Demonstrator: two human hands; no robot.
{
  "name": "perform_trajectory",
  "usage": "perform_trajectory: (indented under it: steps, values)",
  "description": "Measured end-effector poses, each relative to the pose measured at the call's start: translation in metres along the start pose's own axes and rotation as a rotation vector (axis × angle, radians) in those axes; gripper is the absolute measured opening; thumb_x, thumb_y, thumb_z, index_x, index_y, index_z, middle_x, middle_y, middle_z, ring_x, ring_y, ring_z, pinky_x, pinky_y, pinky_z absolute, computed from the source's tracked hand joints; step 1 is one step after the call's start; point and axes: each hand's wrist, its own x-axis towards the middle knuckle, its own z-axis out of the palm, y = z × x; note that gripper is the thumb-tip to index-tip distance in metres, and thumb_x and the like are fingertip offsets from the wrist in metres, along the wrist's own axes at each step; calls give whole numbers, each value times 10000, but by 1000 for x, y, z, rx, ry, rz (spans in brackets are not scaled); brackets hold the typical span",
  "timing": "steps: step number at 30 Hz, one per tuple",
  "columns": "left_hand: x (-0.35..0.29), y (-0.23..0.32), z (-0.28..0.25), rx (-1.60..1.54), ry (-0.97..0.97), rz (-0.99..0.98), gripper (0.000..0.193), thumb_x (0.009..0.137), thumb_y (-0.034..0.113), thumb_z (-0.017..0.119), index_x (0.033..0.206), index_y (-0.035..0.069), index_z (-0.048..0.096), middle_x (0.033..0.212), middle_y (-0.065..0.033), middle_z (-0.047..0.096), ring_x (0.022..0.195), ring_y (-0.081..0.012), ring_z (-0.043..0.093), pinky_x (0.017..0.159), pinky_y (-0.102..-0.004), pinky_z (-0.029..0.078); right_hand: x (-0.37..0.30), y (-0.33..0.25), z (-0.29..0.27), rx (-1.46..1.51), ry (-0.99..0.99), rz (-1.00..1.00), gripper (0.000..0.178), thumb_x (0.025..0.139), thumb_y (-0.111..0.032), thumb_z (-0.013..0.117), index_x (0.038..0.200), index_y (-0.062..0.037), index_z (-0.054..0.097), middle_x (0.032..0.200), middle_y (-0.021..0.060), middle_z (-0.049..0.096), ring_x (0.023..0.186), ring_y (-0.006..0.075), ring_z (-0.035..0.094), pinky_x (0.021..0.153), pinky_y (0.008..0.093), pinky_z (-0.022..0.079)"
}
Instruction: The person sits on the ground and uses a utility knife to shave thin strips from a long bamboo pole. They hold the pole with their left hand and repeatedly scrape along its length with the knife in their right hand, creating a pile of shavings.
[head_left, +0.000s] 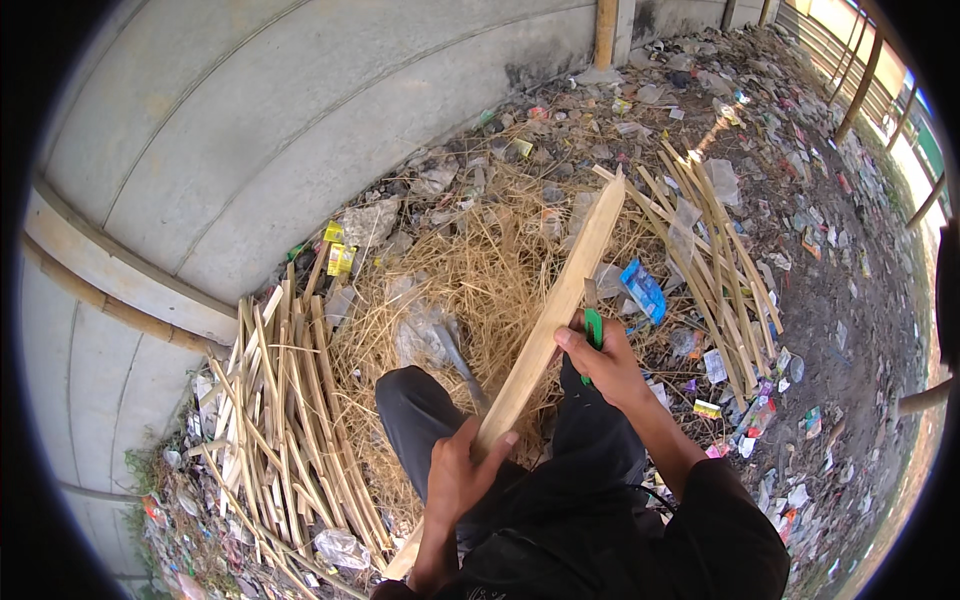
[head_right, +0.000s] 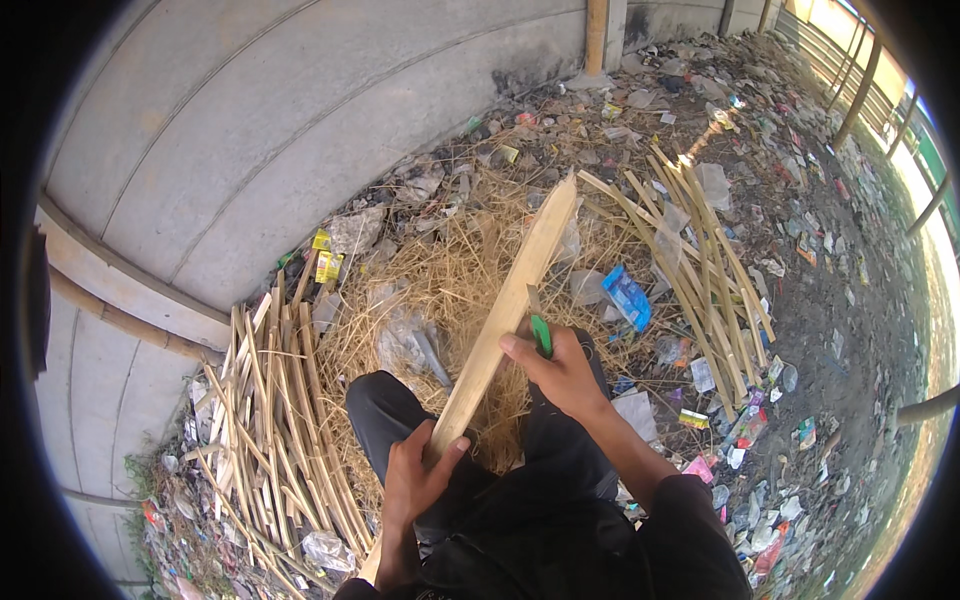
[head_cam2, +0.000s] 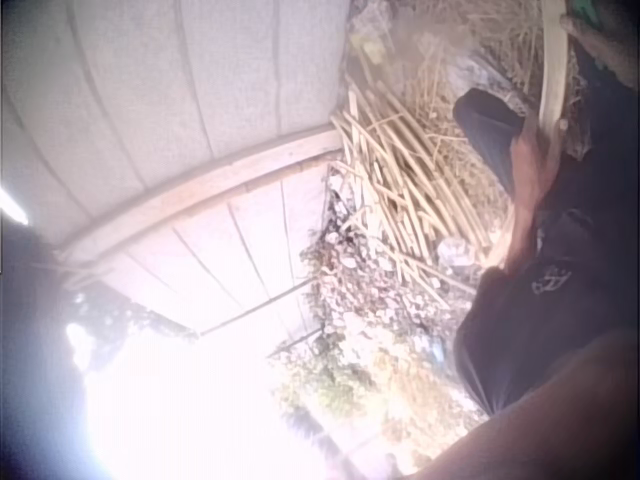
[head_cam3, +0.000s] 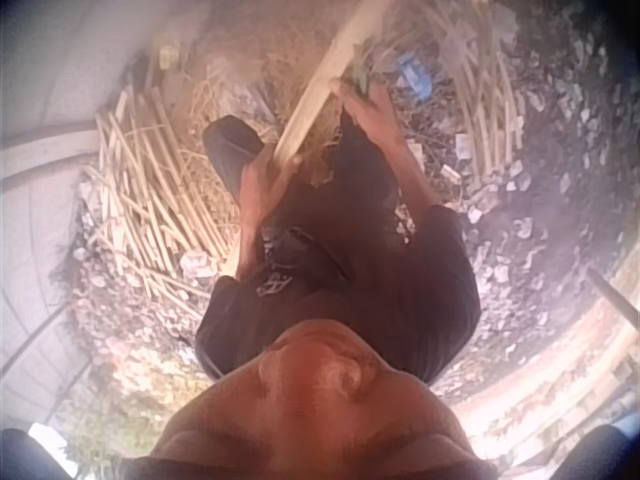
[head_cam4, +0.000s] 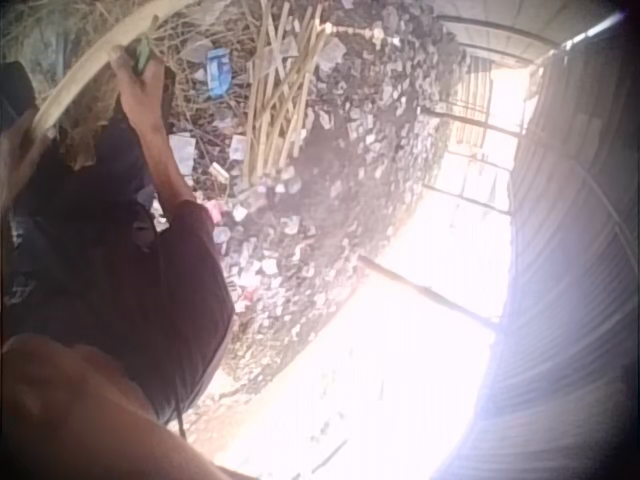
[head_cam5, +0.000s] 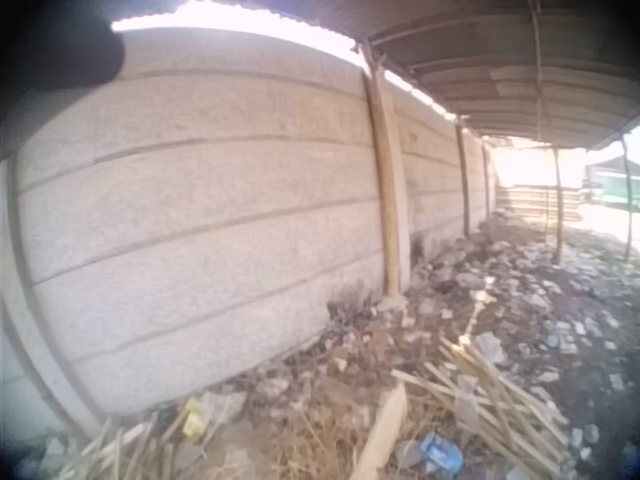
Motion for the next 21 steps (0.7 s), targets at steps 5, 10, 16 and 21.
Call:
perform_trajectory:
  steps: [5, 10, 16, 21]
  values:
    - [6, 6, 4, -177, 29, 21, 320, 1020, 242, 806, 893, -4, 645, 648, -110, 707, 585, -190, 725, 567, -335, 511, -2, 10, 1, -274, 29, -352, 243, 1092, -246, 661, 1140, -8, 658, 761, 71, 634, 684, 162, 627, 660, 334, 480]
    - [11, 13, 0, -183, 43, -19, 296, 1028, 242, 801, 967, -23, 685, 679, -137, 739, 651, -285, 786, 601, -373, 561, -23, 19, 10, -556, -25, -538, 294, 1038, -291, 756, 1165, -44, 659, 906, 116, 723, 753, 346, 737, 651, 396, 553]
    - [13, 23, 3, -173, 103, 22, 324, 998, 240, 839, 1011, -45, 685, 693, -173, 713, 630, -352, 742, 584, -400, 541, -32, 21, 20, -802, -45, -693, 290, 975, -354, 818, 1102, -113, 718, 850, 32, 702, 670, 237, 719, 554, 372, 537]
    - [15, 15, 11, -158, 162, 85, 379, 966, 263, 869, 1053, -48, 671, 747, -234, 681, 677, -456, 690, 579, -431, 512, -35, 20, 26, -808, -27, -726, 306, 946, -327, 852, 1103, -96, 728, 870, 34, 730, 669, 246, 731, 572, 357, 557]
